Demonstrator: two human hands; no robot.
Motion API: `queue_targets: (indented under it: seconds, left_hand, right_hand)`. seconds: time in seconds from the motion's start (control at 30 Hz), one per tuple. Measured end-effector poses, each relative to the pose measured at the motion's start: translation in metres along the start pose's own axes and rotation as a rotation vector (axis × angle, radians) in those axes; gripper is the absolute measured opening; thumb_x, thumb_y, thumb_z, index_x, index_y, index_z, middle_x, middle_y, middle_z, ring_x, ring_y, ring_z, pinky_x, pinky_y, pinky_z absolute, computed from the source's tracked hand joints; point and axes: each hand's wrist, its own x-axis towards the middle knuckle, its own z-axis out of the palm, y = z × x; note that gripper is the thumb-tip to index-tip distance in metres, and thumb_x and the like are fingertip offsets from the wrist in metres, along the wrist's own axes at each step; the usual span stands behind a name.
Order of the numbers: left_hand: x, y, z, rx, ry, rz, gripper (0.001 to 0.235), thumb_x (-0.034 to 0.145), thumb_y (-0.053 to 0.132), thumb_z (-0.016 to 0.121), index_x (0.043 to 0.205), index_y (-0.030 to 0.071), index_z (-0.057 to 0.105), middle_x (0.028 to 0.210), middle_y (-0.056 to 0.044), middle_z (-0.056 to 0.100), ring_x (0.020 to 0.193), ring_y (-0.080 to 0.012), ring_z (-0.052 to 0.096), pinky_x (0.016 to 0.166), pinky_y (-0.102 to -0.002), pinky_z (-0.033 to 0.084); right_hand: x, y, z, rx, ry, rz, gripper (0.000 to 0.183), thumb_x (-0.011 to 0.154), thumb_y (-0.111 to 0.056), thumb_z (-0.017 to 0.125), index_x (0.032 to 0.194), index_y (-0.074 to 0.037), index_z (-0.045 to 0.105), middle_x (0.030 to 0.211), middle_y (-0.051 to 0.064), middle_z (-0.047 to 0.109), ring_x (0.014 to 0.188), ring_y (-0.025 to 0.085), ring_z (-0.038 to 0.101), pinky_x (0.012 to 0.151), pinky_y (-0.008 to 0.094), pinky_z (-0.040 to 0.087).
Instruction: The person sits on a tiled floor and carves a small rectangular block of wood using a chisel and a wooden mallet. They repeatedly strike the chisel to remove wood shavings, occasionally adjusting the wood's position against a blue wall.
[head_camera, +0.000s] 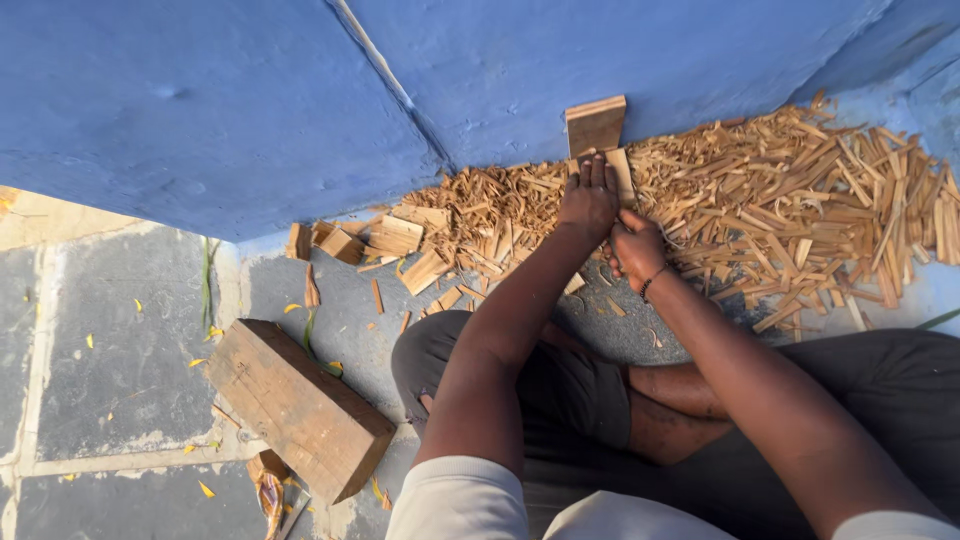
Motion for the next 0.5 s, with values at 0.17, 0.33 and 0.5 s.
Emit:
queue_targets:
  seconds: [0.17, 0.33, 0.5]
  left_hand:
    - [-0.023, 0.006, 0.007, -0.060, 0.042, -0.062, 0.062, 0.103, 0.023, 0.047, 0.160, 0.005, 0.029, 0.171, -0.017, 0.020, 0.158, -0.0323, 0.025, 0.118, -0.054, 0.036]
    - [-0.043, 0.002, -0.026, -0.193, -0.052, -0.100, 0.079, 0.097, 0.030, 0.054, 0.162, 0.010, 0.015, 0.172, -0.012, 0.008, 0.158, -0.0292, 0.018, 0.122, -0.054, 0.028]
    - [-0.063, -0.006, -0.046, -0.355, 0.110, -0.203, 0.081, 0.099, 0.026, 0.060, 0.164, 0.013, 0.012, 0.172, -0.019, 0.010, 0.156, -0.0374, 0.022, 0.122, -0.057, 0.029]
  right_hand:
    - [0.000, 0.024, -0.001, -0.034, 0.002, -0.120, 0.046, 0.107, -0.023, 0.054, 0.153, -0.016, 0.054, 0.072, 0.003, 0.060, 0.047, 0.010, 0.047, 0.039, 0.029, 0.038]
    - [0.002, 0.035, -0.012, -0.048, -0.043, -0.245, 0.053, 0.106, -0.021, 0.054, 0.159, -0.018, 0.046, 0.078, 0.004, 0.064, 0.051, 0.010, 0.052, 0.044, 0.029, 0.045]
    - [-0.027, 0.019, -0.014, -0.065, -0.021, -0.320, 0.054, 0.109, -0.020, 0.054, 0.162, -0.018, 0.041, 0.080, 0.006, 0.065, 0.053, 0.011, 0.053, 0.046, 0.030, 0.045]
